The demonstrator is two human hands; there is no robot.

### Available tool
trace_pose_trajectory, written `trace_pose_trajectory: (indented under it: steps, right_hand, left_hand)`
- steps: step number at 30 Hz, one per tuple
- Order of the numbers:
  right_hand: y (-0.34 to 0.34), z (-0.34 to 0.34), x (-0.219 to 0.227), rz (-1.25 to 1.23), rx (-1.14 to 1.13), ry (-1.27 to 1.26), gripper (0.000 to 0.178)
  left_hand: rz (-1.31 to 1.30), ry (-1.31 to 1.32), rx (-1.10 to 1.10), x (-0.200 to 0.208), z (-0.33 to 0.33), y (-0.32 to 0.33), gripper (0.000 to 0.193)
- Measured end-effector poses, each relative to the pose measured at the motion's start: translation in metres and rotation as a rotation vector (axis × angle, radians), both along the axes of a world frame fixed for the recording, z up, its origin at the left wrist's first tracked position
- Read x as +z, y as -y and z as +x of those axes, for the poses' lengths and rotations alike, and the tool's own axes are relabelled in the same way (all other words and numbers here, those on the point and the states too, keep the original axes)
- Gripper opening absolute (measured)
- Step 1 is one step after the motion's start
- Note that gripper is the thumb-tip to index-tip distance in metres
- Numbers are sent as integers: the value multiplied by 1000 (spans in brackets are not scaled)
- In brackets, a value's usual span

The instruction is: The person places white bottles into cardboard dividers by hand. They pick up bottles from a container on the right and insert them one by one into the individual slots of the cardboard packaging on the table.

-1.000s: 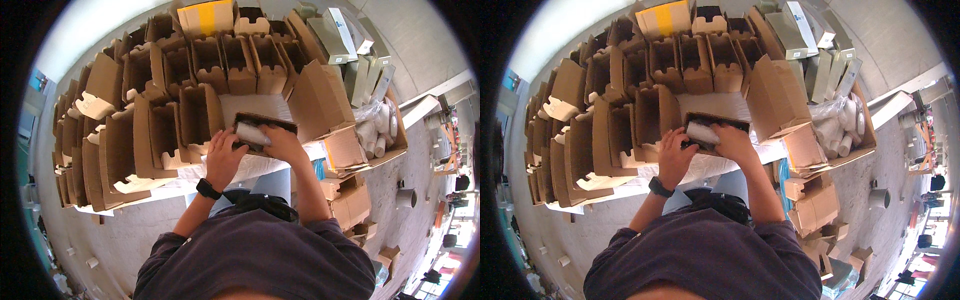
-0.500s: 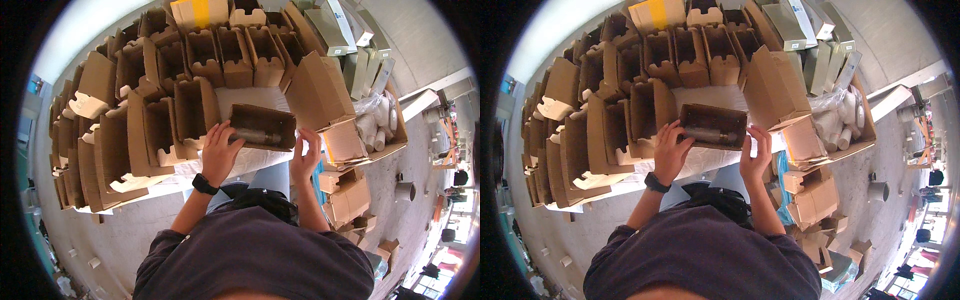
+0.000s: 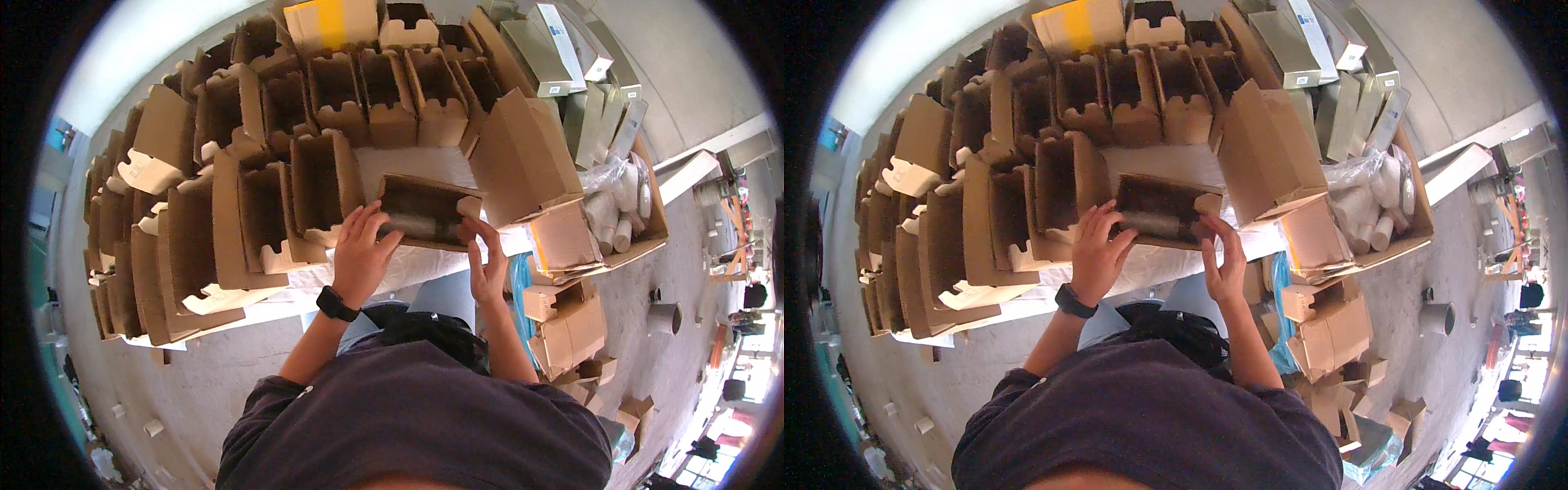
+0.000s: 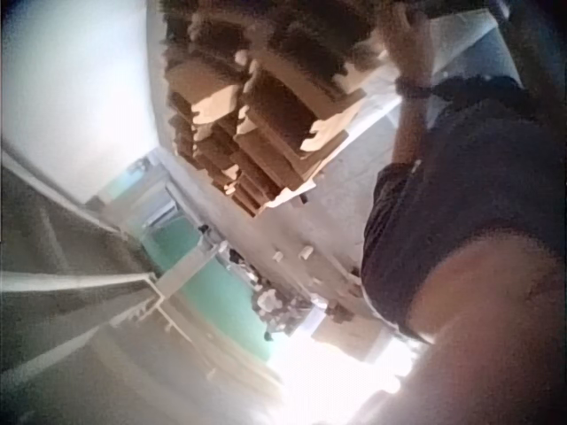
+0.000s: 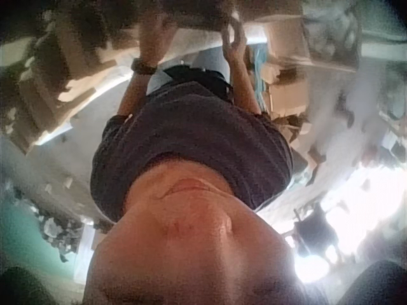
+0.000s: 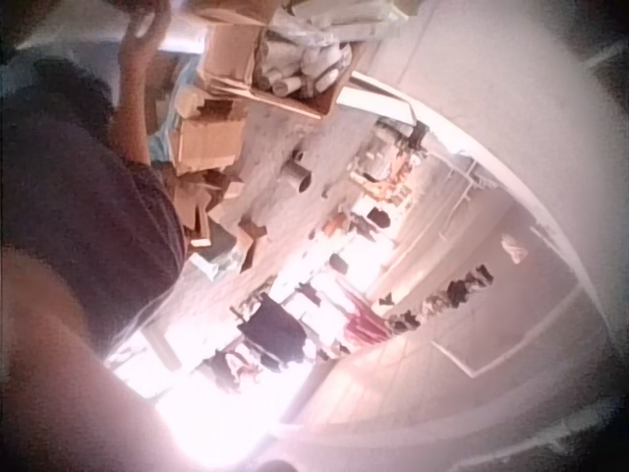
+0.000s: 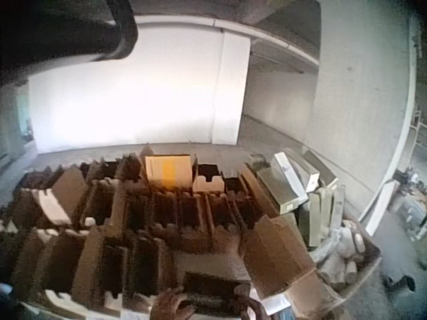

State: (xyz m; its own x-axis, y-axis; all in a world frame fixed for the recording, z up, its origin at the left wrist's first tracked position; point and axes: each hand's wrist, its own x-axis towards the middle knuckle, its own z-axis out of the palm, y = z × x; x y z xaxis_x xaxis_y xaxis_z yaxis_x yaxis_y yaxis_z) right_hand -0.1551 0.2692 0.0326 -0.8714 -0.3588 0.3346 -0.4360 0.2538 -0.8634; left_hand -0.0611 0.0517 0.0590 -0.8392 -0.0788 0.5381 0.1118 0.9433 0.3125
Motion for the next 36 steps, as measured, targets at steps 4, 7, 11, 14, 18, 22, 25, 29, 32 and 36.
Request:
trace_pose_trajectory:
  steps: [4,7,11,14,18,22,25,29,32,36]
  right_hand:
    - [-1,-3,-7,-12,65,31,40]
    - [-5,-4,-11,-39,99,16,48]
    - [-5,-3,-8,-11,105,-4,51]
    - [-5,-1,-10,2,96,-10,53]
    - [-7,-1,-10,-18,96,5,54]
    - [-8,-1,-9,-47,112,11,55]
    - [-13,-2,-13,-4,105,-11,55]
    - [-18,-4,-14,-35,110,17,57]
    - [-16,-4,-14,-20,124,24,59]
    - [-16,-3,-14,-14,135,22,60]
  left_hand:
    - [43,46,-39,1,-1,1,33]
    - [98,54,-78,13,4,-2,54]
    - [236,43,-106,7,17,-21,77]
    - [331,40,-90,0,20,-34,84]
    - [170,100,-66,12,23,-41,80]
    - [279,106,-206,14,32,-56,79]
    - [393,-3,-101,8,29,-59,85]
    - [475,25,-79,-7,25,-46,90]
    - [470,80,-58,-9,25,-42,89]
    - [488,138,-45,-20,26,-32,88]
